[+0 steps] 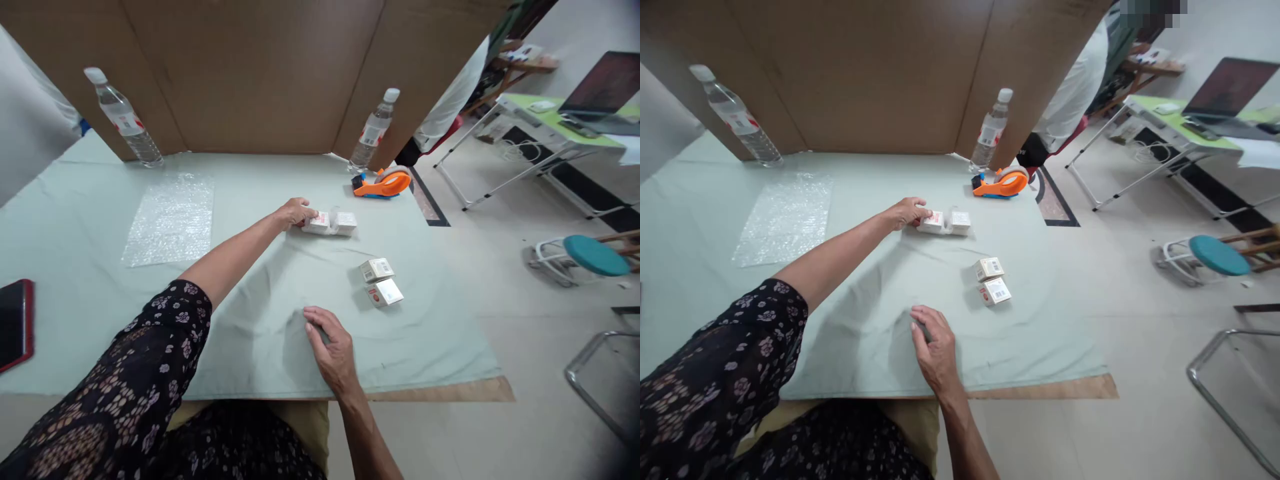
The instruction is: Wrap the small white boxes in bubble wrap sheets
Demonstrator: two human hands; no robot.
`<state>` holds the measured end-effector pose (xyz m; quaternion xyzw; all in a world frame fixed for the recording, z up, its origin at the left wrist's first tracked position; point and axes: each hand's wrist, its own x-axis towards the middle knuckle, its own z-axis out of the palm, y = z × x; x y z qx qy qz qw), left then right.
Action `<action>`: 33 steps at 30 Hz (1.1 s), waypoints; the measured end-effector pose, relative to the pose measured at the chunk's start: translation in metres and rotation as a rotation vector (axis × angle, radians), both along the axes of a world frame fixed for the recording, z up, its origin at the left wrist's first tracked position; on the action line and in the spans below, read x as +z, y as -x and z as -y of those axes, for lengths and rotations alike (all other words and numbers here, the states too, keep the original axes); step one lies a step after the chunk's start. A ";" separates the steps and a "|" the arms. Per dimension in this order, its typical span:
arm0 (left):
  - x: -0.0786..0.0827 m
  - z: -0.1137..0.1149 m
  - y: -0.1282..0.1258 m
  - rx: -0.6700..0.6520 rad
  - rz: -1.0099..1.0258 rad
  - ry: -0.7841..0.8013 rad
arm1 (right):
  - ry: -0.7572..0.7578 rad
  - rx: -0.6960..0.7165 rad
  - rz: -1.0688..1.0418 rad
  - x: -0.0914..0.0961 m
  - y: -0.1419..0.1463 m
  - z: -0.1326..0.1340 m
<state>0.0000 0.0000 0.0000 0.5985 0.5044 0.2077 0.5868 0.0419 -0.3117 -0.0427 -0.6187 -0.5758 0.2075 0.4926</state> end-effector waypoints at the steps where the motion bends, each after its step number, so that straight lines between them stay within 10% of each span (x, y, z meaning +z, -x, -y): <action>1: 0.001 0.001 0.001 0.002 -0.004 -0.007 | -0.002 -0.001 0.004 0.000 0.000 0.000; 8: 0.008 0.044 0.049 0.024 -0.054 -0.196 | -0.029 0.010 0.012 -0.008 -0.004 -0.003; 17: -0.007 0.157 0.225 0.033 -0.315 -0.614 | -0.006 -0.019 0.001 -0.009 -0.004 -0.004; 22: -0.010 0.129 0.283 0.045 -0.751 -0.826 | -0.020 -0.041 0.077 -0.012 0.002 -0.002; 33: -0.005 0.072 0.289 0.008 -0.845 -0.773 | -0.010 -0.060 0.159 -0.018 0.000 -0.005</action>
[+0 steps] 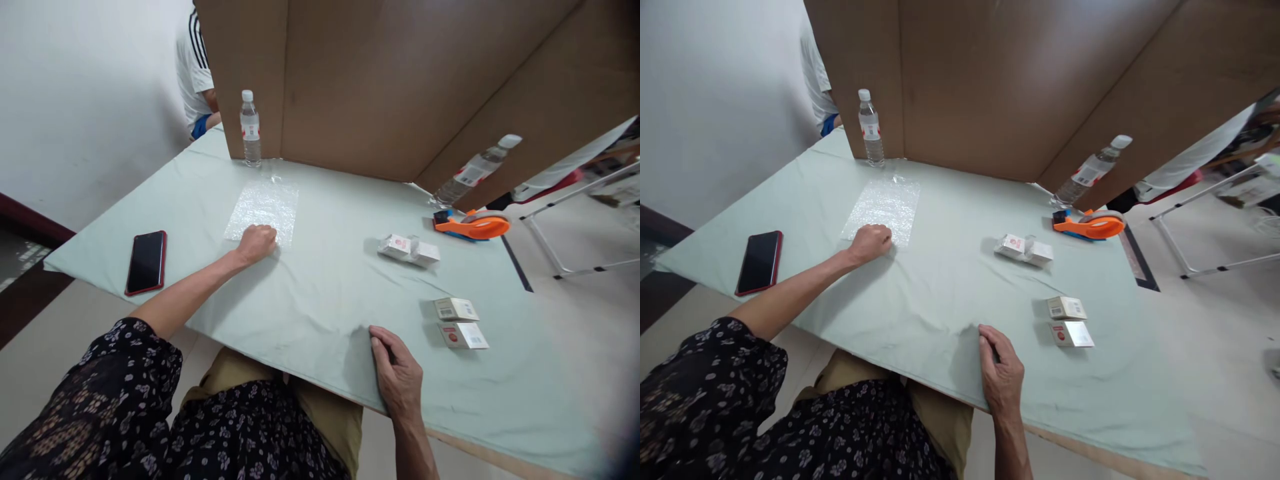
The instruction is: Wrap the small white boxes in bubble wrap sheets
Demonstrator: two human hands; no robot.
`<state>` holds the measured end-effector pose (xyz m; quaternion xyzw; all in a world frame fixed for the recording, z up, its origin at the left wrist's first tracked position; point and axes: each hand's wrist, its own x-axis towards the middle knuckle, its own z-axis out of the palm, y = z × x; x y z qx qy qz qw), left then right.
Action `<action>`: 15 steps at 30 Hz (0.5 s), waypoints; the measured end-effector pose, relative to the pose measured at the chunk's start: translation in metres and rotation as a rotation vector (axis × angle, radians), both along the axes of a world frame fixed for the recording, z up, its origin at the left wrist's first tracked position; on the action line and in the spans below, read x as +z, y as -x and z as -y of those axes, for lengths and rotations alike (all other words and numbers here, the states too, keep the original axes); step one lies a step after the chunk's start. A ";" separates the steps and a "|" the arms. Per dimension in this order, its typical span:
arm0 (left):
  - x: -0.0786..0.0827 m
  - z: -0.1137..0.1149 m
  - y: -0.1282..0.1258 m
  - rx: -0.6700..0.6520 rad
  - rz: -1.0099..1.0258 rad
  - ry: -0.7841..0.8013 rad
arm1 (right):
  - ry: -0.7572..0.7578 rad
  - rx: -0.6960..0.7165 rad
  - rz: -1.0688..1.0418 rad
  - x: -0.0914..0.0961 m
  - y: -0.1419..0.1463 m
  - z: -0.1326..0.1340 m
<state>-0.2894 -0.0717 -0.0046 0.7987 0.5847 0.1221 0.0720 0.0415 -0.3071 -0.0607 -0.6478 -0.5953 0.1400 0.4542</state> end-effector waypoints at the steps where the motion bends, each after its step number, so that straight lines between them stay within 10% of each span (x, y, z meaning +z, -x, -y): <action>1: 0.002 -0.001 0.002 0.026 0.008 0.001 | 0.001 0.001 -0.003 0.000 0.000 0.000; 15: 0.003 0.000 -0.026 -0.135 -0.106 0.101 | 0.002 0.016 -0.002 0.003 0.002 0.000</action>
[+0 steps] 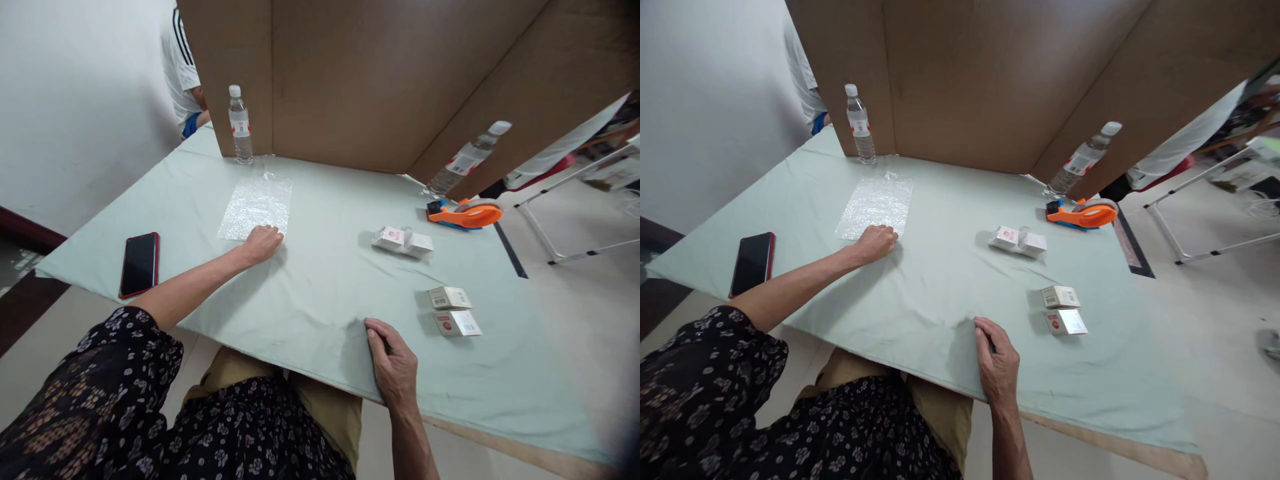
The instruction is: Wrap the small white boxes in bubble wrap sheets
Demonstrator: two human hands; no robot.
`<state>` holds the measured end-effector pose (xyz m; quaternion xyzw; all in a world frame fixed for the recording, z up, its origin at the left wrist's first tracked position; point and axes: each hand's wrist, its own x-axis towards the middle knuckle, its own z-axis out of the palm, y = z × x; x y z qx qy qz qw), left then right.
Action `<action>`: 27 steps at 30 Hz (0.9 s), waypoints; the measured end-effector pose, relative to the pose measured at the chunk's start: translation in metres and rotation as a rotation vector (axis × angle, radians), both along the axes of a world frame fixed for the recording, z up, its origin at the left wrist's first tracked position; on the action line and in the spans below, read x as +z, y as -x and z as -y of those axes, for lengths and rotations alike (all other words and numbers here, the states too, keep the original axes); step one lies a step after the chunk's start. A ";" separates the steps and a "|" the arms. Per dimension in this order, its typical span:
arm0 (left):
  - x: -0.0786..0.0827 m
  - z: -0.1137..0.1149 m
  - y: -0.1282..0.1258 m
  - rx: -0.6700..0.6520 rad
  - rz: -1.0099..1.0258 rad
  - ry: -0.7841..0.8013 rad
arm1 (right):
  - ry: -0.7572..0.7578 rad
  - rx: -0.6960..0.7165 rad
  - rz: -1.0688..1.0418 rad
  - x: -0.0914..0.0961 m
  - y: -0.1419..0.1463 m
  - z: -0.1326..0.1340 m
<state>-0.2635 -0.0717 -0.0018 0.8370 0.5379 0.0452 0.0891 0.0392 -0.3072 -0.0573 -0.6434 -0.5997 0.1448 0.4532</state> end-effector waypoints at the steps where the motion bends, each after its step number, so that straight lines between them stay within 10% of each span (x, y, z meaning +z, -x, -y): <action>1: -0.001 -0.001 -0.001 0.017 0.027 -0.004 | 0.001 0.001 -0.002 0.000 0.000 0.000; 14: 0.045 -0.046 0.067 0.330 0.717 -0.131 | -0.004 -0.001 -0.033 -0.001 -0.001 0.000; 19: 0.048 -0.002 0.037 0.057 0.755 -0.049 | -0.004 -0.004 -0.030 -0.001 -0.002 -0.001; 22: 0.027 0.039 0.005 -0.244 0.707 0.044 | -0.006 -0.007 -0.028 -0.001 -0.002 -0.001; 27: -0.007 0.103 -0.042 -0.312 0.563 0.088 | -0.003 -0.013 -0.039 0.001 -0.001 -0.001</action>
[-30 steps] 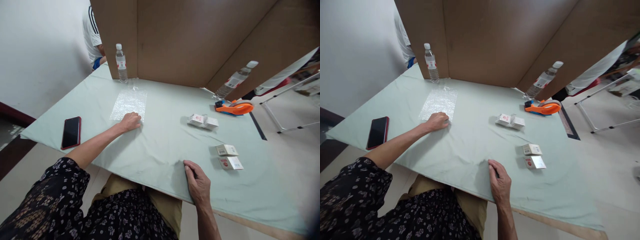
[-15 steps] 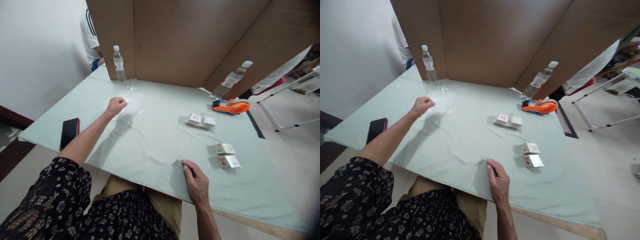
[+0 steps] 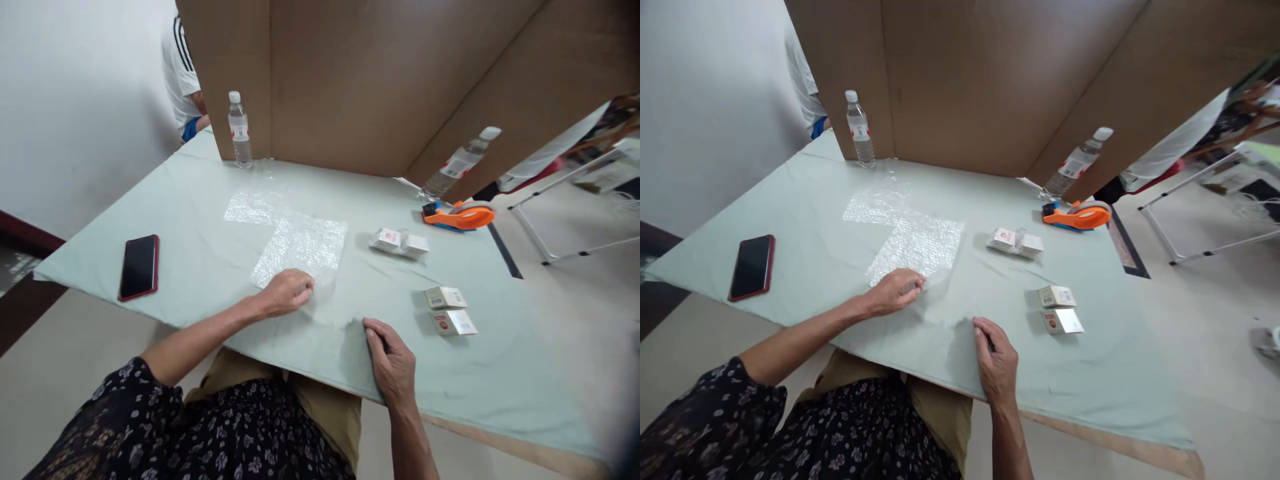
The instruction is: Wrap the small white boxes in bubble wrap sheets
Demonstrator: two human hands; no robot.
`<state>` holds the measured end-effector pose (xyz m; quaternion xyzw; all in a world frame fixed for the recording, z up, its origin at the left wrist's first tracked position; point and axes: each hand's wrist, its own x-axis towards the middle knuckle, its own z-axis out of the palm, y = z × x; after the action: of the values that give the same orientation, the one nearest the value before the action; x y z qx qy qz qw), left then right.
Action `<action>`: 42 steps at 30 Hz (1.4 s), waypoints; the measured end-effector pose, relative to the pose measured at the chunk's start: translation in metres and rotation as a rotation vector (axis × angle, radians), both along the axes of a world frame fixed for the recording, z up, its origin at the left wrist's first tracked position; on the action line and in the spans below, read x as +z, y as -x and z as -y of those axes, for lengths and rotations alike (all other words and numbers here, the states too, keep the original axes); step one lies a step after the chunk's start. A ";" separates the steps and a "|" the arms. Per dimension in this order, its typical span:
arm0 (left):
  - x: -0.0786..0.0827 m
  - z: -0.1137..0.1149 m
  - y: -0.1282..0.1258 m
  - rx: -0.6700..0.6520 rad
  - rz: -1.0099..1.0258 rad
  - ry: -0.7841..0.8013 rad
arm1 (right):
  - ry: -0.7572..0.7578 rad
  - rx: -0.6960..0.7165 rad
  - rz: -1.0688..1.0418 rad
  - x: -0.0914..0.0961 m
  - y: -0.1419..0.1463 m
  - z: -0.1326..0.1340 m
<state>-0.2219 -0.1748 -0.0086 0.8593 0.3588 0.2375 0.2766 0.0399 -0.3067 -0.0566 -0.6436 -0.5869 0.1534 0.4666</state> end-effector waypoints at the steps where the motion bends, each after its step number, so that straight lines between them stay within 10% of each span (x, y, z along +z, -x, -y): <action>1: -0.004 0.011 -0.008 -0.001 -0.015 -0.001 | 0.000 0.001 -0.007 0.000 0.000 0.000; 12: -0.016 0.088 -0.066 0.141 -0.048 -0.030 | -0.124 -0.124 -0.074 0.016 0.011 0.012; 22: -0.017 0.115 -0.055 0.041 -0.010 -0.156 | 0.035 -0.579 0.188 0.023 -0.116 0.009; 28: -0.013 0.122 -0.022 0.086 0.004 -0.189 | 0.237 -0.622 0.123 0.025 -0.114 -0.017; 31: -0.015 0.119 -0.006 0.136 0.015 -0.191 | 0.155 -0.495 0.051 0.044 -0.081 -0.008; 35: -0.016 0.108 0.004 0.106 -0.067 -0.177 | 0.130 0.045 0.097 0.065 -0.019 -0.021; 42: -0.018 0.107 0.013 0.074 -0.073 -0.128 | 0.123 0.505 0.190 0.046 0.041 -0.088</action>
<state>-0.2346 -0.2819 -0.0266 0.8694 0.3841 0.2388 0.1987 -0.0010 -0.2188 -0.0111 -0.5154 -0.7595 0.2393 0.3166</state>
